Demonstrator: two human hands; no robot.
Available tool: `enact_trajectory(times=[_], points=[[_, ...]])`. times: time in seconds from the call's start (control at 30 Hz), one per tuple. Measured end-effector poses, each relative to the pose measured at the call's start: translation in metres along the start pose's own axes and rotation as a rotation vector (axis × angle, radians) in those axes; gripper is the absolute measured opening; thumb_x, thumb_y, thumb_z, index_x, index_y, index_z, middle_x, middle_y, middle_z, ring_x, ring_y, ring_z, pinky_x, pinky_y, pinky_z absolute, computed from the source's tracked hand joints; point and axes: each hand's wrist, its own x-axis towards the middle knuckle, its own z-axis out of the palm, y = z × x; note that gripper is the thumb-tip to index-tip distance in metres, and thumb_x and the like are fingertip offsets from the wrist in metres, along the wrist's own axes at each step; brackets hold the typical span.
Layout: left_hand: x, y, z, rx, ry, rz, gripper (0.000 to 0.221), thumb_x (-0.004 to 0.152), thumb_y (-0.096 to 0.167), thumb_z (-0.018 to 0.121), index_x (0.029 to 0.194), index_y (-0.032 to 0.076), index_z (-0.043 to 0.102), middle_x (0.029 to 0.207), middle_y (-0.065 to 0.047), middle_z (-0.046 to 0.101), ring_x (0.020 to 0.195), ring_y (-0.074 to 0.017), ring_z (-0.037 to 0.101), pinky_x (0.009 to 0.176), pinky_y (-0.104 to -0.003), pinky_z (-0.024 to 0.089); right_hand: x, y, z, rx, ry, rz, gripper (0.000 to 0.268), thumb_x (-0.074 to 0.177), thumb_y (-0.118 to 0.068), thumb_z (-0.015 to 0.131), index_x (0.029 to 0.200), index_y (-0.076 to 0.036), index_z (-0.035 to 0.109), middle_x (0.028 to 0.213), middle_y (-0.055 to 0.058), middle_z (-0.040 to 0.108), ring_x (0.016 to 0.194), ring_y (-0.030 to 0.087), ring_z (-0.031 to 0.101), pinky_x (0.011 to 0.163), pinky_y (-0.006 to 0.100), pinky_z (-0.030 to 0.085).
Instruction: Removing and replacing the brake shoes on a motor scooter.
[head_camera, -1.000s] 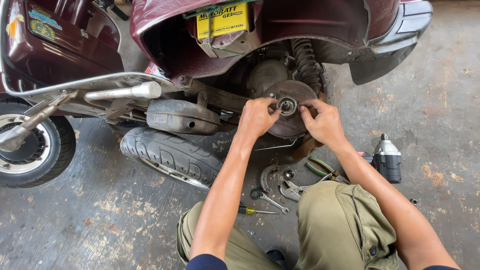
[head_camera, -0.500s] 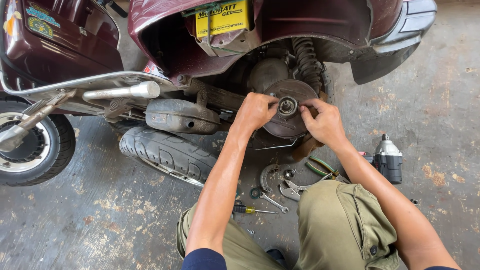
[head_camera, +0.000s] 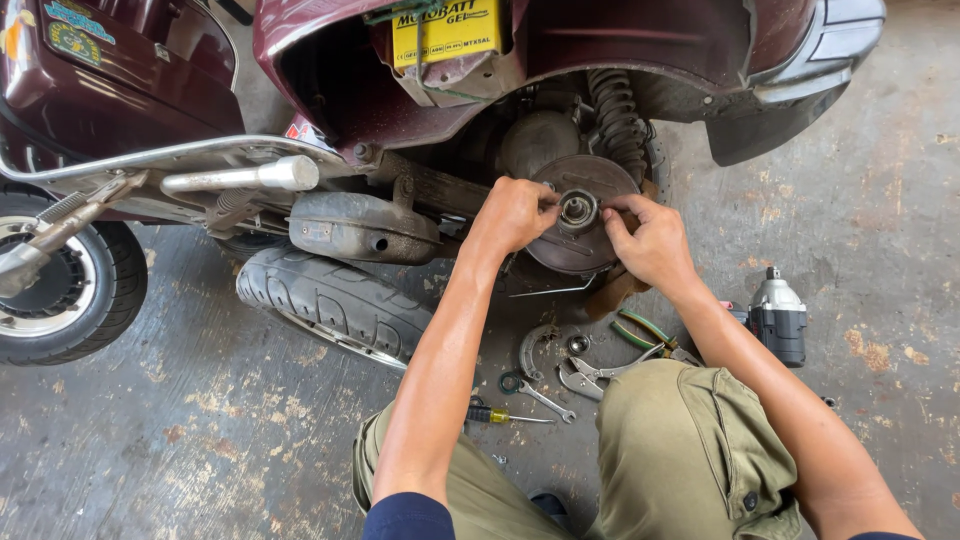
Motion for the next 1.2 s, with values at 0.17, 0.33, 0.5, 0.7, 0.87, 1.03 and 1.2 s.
enact_trajectory(times=[0.17, 0.33, 0.5, 0.7, 0.87, 1.03, 1.2], points=[[0.001, -0.003, 0.003, 0.035, 0.024, 0.019, 0.021, 0.084, 0.017, 0.073, 0.102, 0.015, 0.082, 0.087, -0.013, 0.079, 0.087, -0.0319, 0.077, 0.075, -0.040, 0.065, 0.001, 0.001, 0.001, -0.016, 0.011, -0.002, 0.017, 0.095, -0.024, 0.071, 0.106, -0.013, 0.079, 0.092, 0.012, 0.076, 0.093, 0.038, 0.072, 0.076, 0.047, 0.056], [0.000, 0.002, -0.001, 0.014, 0.029, 0.044, 0.019, 0.088, 0.013, 0.070, 0.103, 0.012, 0.081, 0.088, -0.016, 0.078, 0.087, -0.0354, 0.076, 0.074, -0.042, 0.066, 0.000, -0.004, 0.000, -0.028, 0.011, 0.005, 0.016, 0.095, -0.025, 0.071, 0.105, -0.017, 0.079, 0.092, 0.010, 0.076, 0.094, 0.037, 0.072, 0.075, 0.048, 0.055], [-0.002, 0.000, 0.000, 0.042, 0.035, 0.063, 0.019, 0.089, 0.013, 0.069, 0.102, 0.011, 0.081, 0.086, -0.017, 0.078, 0.085, -0.0353, 0.077, 0.071, -0.041, 0.066, 0.000, 0.001, 0.003, -0.046, 0.009, 0.008, 0.016, 0.094, -0.027, 0.071, 0.105, -0.019, 0.079, 0.093, 0.008, 0.076, 0.094, 0.036, 0.072, 0.075, 0.047, 0.056], [-0.005, -0.001, 0.005, 0.041, 0.102, 0.101, 0.018, 0.091, 0.014, 0.065, 0.100, 0.008, 0.079, 0.086, -0.017, 0.077, 0.082, -0.0349, 0.076, 0.070, -0.043, 0.065, 0.000, -0.004, -0.002, -0.031, 0.007, -0.014, 0.018, 0.094, -0.021, 0.070, 0.107, -0.011, 0.079, 0.094, 0.015, 0.076, 0.094, 0.042, 0.071, 0.076, 0.052, 0.055], [-0.007, -0.008, 0.008, -0.024, 0.171, 0.058, 0.020, 0.095, 0.020, 0.060, 0.100, 0.011, 0.077, 0.089, -0.011, 0.077, 0.087, -0.0317, 0.075, 0.074, -0.042, 0.064, -0.001, 0.004, 0.001, 0.059, -0.019, 0.017, 0.018, 0.095, -0.021, 0.069, 0.109, -0.018, 0.080, 0.097, 0.009, 0.077, 0.096, 0.030, 0.073, 0.081, 0.043, 0.055], [-0.042, -0.002, 0.006, -0.007, 0.197, -0.032, 0.022, 0.096, 0.025, 0.051, 0.096, 0.010, 0.066, 0.086, -0.014, 0.069, 0.087, -0.0366, 0.072, 0.074, -0.050, 0.060, -0.027, 0.013, -0.020, 0.161, -0.087, 0.030, 0.020, 0.097, -0.016, 0.067, 0.113, -0.016, 0.079, 0.100, 0.009, 0.076, 0.098, 0.023, 0.071, 0.086, 0.039, 0.054], [-0.095, -0.011, 0.019, 0.135, -0.060, -0.012, 0.034, 0.096, 0.034, 0.046, 0.090, 0.006, 0.064, 0.084, -0.020, 0.068, 0.088, -0.0448, 0.069, 0.074, -0.058, 0.056, -0.046, 0.021, -0.043, 0.260, -0.237, -0.011, 0.021, 0.102, -0.003, 0.065, 0.118, -0.006, 0.077, 0.097, 0.013, 0.074, 0.094, 0.013, 0.063, 0.086, 0.035, 0.053]])
